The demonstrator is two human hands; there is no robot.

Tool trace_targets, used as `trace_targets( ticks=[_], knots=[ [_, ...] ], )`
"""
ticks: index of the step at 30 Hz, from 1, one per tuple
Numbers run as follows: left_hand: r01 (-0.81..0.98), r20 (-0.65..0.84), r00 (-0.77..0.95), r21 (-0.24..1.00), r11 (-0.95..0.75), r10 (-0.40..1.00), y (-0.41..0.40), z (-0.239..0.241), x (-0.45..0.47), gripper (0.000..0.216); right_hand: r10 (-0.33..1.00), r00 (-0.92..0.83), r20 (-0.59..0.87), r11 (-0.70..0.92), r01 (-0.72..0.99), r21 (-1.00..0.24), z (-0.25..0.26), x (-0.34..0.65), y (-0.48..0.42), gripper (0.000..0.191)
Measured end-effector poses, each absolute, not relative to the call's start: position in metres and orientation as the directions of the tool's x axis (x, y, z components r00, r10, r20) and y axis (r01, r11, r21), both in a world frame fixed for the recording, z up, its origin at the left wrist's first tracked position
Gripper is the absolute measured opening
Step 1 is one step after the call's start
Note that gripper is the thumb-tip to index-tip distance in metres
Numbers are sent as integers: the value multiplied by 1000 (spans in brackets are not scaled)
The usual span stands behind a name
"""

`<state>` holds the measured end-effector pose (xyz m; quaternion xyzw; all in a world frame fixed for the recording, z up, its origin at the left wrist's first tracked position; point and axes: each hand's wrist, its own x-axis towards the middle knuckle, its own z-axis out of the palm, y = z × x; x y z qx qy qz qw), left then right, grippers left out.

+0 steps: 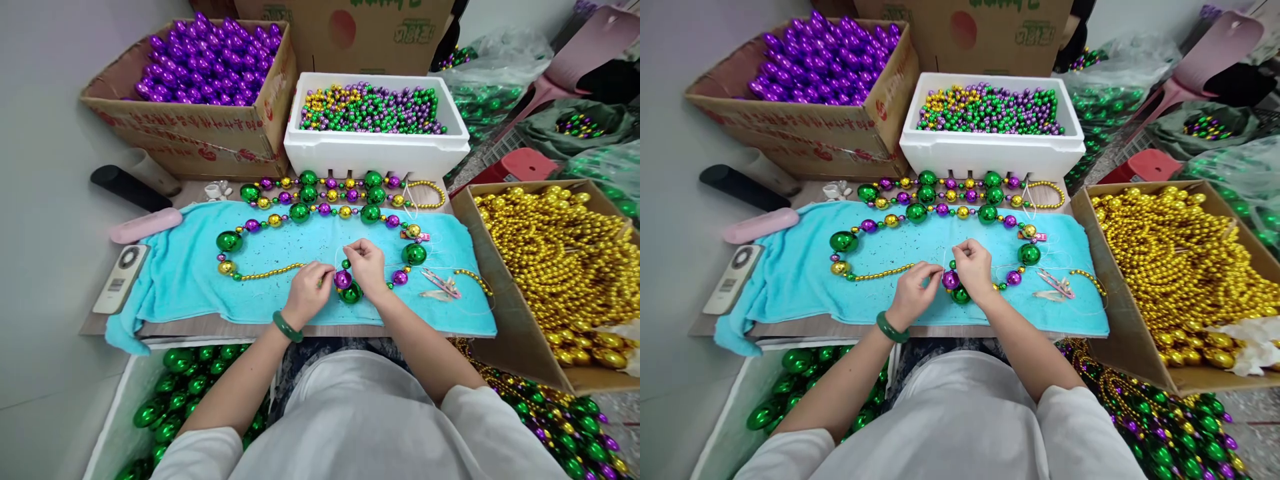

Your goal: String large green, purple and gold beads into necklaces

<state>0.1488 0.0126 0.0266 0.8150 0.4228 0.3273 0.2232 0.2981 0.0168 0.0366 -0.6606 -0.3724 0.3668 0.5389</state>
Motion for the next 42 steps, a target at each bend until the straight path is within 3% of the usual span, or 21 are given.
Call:
trace_targets(
  ticks=[3,6,9,13,18,24,30,33,38,42],
  knots=[
    [609,448,473,457,-648,759,6,20,149,21,897,430,-101,-203,199,-959,33,301,15,16],
    [615,527,516,321,-720,675,6,17,147,22,938,336,-88,-231,415,-880,35,306,12,12],
    [585,574,552,251,-772,605,13,18,143,22,980,180,-80,-173,592,-787,41,311,9,15],
    [551,587,588,213,-807,557,22,21,140,23,985,23,-172,-145,658,-739,52,315,8,18],
    [505,608,590,237,-830,532,29,24,141,18,943,-85,-321,-205,613,-763,62,319,10,16],
    [408,533,672,312,-858,514,36,29,138,23,816,-296,-496,-326,472,-819,64,328,21,7],
    [318,576,658,372,-872,485,43,27,134,26,705,-410,-579,-474,334,-814,68,337,31,18],
    [320,609,659,304,-897,441,43,23,133,26,689,-396,-607,-511,328,-794,67,339,32,18],
    [348,657,683,91,-933,319,39,21,133,20,687,-341,-642,-540,352,-765,60,335,34,7],
    [400,685,656,40,-915,317,37,23,131,18,722,-189,-666,-595,321,-736,61,330,35,5]
  ],
)
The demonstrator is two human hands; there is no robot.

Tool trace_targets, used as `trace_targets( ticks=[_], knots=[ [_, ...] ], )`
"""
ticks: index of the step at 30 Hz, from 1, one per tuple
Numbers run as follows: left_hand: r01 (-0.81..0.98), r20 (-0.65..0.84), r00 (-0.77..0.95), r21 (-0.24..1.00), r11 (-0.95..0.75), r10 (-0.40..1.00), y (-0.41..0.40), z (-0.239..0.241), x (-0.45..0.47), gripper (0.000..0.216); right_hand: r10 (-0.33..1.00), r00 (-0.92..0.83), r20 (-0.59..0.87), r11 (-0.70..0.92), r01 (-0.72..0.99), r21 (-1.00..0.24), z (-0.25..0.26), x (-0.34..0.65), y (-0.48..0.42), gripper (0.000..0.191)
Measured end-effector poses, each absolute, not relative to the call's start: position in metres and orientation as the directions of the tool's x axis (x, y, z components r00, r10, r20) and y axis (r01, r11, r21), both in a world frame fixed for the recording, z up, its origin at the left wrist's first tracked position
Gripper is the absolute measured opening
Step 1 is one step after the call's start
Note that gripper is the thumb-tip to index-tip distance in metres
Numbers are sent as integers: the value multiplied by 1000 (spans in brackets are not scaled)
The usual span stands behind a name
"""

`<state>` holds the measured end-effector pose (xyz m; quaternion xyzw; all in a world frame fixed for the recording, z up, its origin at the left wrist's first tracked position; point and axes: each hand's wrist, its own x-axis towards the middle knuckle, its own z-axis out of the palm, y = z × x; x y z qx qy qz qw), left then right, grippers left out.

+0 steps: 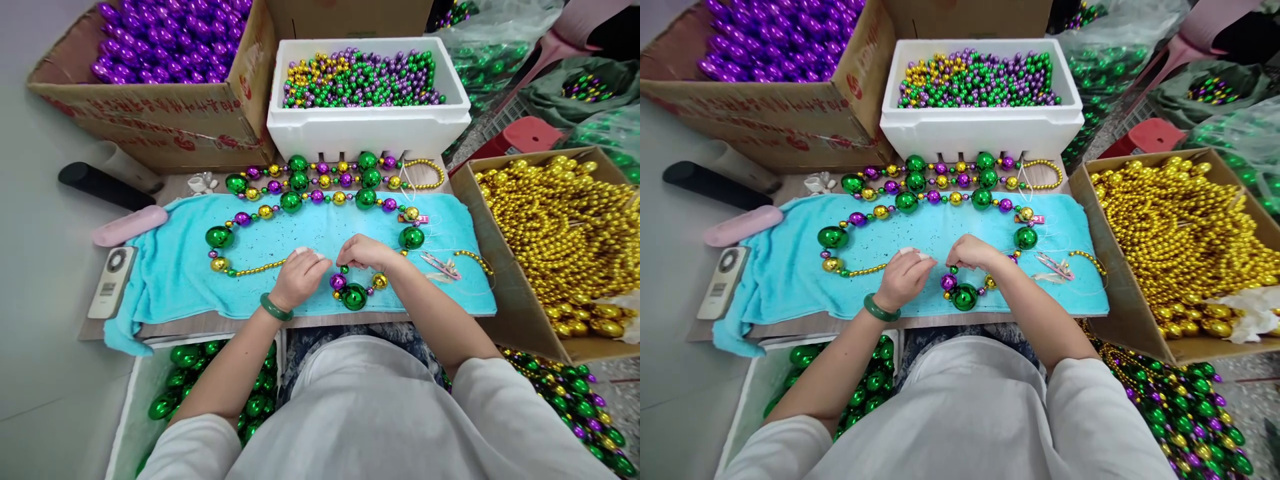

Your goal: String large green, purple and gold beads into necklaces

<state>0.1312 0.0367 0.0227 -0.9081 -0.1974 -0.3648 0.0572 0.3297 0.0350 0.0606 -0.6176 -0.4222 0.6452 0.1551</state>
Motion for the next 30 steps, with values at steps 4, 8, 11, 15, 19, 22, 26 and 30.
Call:
trace_targets(
  ticks=[4,8,11,15,19,22,26,30],
  knots=[
    [412,670,676,4,-911,308,35,25,128,12,758,-29,-651,-625,251,-739,59,324,34,9],
    [379,640,722,-47,-924,264,25,24,128,16,781,128,-611,-624,111,-774,48,316,30,9],
    [356,621,744,-55,-933,247,14,20,132,19,775,203,-598,-616,34,-787,38,313,25,4],
    [322,587,777,-64,-944,225,7,17,136,19,824,254,-506,-561,247,-790,32,314,18,7],
    [386,568,773,-65,-920,284,20,26,133,17,928,49,-369,-326,590,-738,42,317,11,14],
    [389,531,787,-30,-921,315,35,32,132,18,891,-177,-417,-226,625,-747,56,321,12,16],
    [336,553,740,189,-923,383,45,31,134,19,765,-357,-537,-368,441,-818,65,333,21,6],
    [282,555,675,415,-865,486,43,22,133,12,634,-525,-568,-575,170,-800,56,345,28,21]
  ],
)
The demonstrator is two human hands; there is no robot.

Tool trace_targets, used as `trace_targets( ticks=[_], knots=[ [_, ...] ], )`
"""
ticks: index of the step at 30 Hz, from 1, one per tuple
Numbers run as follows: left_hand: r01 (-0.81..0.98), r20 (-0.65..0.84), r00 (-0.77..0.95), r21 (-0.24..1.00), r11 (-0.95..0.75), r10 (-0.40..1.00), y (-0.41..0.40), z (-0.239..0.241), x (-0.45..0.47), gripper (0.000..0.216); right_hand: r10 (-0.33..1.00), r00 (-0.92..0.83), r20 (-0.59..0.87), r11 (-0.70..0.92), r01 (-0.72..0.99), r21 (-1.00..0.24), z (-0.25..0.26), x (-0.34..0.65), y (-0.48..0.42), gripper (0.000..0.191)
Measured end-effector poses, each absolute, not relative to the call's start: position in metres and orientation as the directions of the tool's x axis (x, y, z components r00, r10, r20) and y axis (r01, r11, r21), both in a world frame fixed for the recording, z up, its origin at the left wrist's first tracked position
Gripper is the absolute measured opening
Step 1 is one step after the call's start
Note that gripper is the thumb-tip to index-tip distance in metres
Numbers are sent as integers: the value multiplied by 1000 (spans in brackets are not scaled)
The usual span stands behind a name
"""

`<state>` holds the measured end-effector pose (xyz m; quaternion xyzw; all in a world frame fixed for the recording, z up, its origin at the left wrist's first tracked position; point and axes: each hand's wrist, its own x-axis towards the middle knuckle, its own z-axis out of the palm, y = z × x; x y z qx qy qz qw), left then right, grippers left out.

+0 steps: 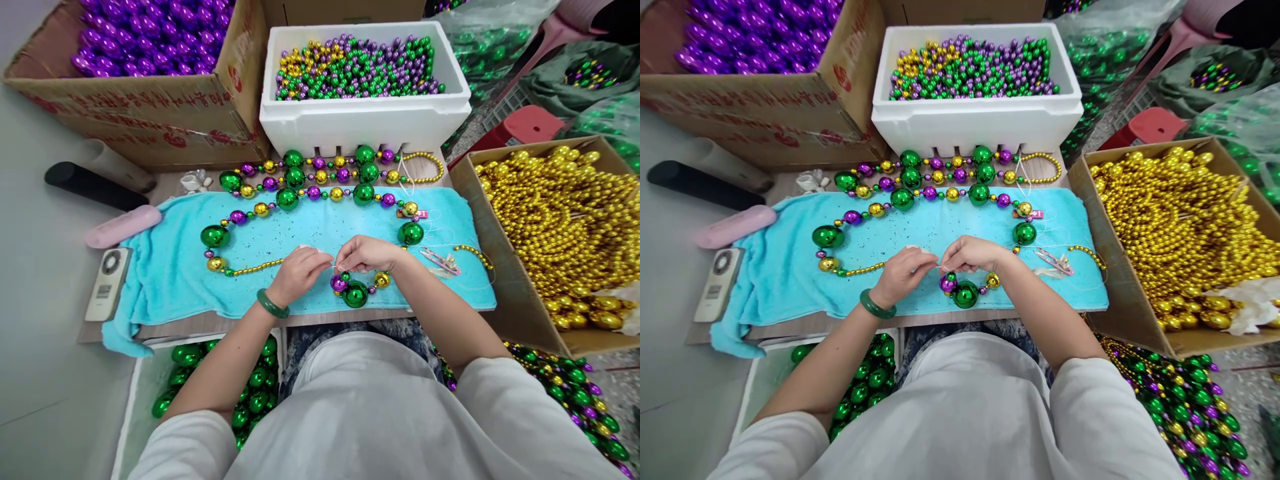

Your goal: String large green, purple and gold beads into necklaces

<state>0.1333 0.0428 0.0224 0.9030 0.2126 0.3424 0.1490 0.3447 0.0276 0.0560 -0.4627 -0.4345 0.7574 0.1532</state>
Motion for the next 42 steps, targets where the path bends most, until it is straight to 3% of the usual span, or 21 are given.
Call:
trace_targets(
  ticks=[5,10,14,18,22,28,32,36,39,42],
  knots=[
    [170,507,625,654,-737,593,38,15,132,14,582,-544,-605,-668,105,-737,43,344,27,26],
    [209,332,614,807,-553,716,32,24,139,14,601,-509,-617,-665,110,-738,45,340,25,22],
    [220,-6,463,970,-108,886,26,32,149,15,734,-385,-560,-542,166,-824,52,333,20,15],
    [7,-343,342,932,363,875,27,33,155,25,934,-143,-327,-255,374,-892,53,322,9,21],
    [-82,-450,322,863,498,833,32,33,155,28,984,-110,-143,-58,557,-829,44,313,-3,28],
    [-60,-464,318,860,506,827,36,38,151,28,984,-175,-28,108,716,-689,36,304,-11,30],
    [-17,-467,327,866,499,822,37,40,149,27,987,-159,-31,116,826,-552,35,302,-10,30],
    [116,-440,364,896,429,821,38,40,144,25,983,-183,-9,152,839,-522,37,302,-9,30],
    [273,-292,385,942,194,876,39,41,137,23,987,-136,-82,64,815,-577,42,303,-5,26],
    [372,-38,513,910,-182,858,39,42,129,28,958,-57,-282,-164,696,-699,45,305,3,20]
  ],
)
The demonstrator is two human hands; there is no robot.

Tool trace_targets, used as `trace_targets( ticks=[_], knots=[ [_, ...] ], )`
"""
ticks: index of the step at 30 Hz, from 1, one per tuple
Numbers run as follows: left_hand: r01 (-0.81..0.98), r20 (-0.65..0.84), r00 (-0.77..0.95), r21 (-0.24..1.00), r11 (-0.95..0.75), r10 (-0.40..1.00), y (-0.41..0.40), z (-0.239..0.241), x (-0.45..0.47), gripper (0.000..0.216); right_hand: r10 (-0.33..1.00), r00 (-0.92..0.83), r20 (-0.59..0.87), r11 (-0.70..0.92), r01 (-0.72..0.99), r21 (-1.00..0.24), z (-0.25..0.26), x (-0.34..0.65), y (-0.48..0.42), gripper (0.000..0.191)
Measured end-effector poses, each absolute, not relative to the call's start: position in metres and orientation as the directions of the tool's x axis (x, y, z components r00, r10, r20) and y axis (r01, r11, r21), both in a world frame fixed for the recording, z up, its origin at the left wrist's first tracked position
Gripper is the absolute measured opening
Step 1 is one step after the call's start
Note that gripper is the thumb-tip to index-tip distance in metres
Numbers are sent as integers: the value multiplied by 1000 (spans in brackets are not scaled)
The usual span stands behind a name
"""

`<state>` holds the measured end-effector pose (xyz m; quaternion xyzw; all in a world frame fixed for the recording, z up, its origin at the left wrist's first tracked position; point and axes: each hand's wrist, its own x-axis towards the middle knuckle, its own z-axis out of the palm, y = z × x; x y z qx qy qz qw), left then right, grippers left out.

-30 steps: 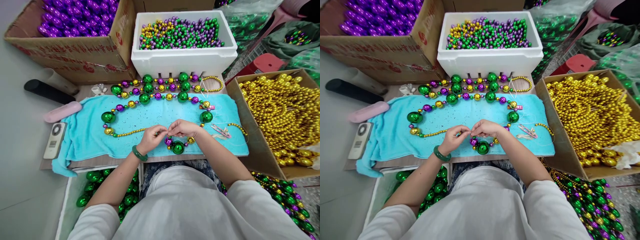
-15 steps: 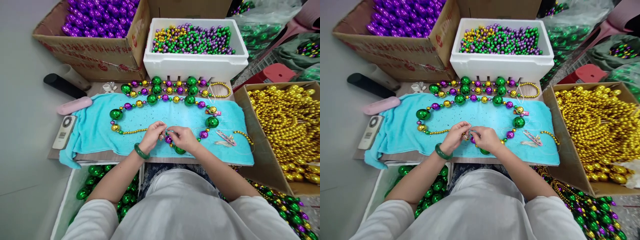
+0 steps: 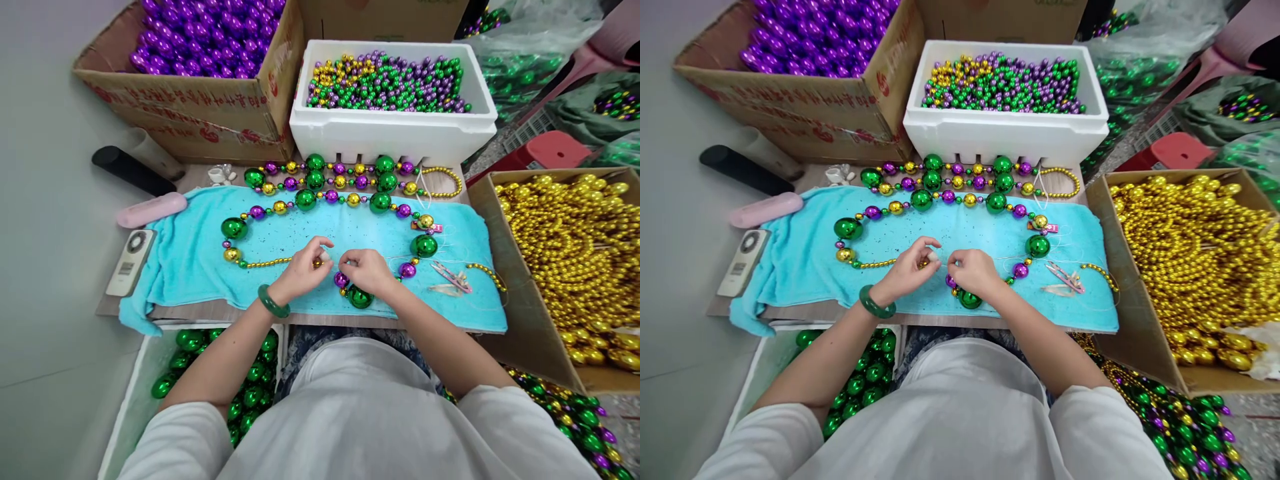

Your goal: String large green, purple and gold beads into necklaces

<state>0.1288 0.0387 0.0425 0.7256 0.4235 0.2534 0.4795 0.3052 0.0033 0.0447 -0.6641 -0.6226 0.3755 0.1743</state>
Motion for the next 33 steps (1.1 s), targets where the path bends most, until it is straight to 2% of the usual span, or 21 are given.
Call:
trace_targets(
  ticks=[2,4,7,12,16,18,20,22,24,26,28,31,33],
  knots=[
    [387,72,611,842,-376,789,39,42,125,31,917,-87,-389,-296,505,-811,45,308,10,13],
    [388,167,664,756,-527,729,39,39,123,27,870,-155,-469,-416,284,-864,46,312,15,8],
    [361,304,699,631,-687,647,40,31,124,21,769,-229,-597,-594,89,-799,48,317,20,9],
    [288,473,664,554,-781,580,39,17,128,16,695,-275,-665,-696,-27,-717,46,321,21,18],
    [268,507,602,599,-755,616,37,18,131,17,715,-255,-650,-675,-15,-737,45,320,19,15],
    [314,439,604,636,-705,665,37,23,132,17,777,-188,-601,-597,83,-798,46,319,17,12],
    [392,337,614,654,-647,713,38,28,132,17,866,-81,-494,-450,304,-840,50,319,14,11],
    [464,226,621,666,-585,750,40,32,132,17,936,-6,-351,-287,561,-776,55,318,11,11],
    [503,126,608,702,-504,784,43,35,132,16,968,2,-253,-178,717,-674,60,316,7,13],
    [525,20,555,767,-369,831,45,37,133,15,979,2,-204,-133,766,-629,62,312,4,15],
    [514,-152,487,846,-142,860,47,38,133,15,984,26,-175,-131,770,-625,63,307,1,16],
    [381,-441,464,882,276,768,49,39,134,17,989,65,-130,-134,755,-642,61,299,-5,18],
    [246,-530,493,846,473,690,50,40,135,19,993,77,-91,-118,756,-644,60,294,-10,18]
  ],
)
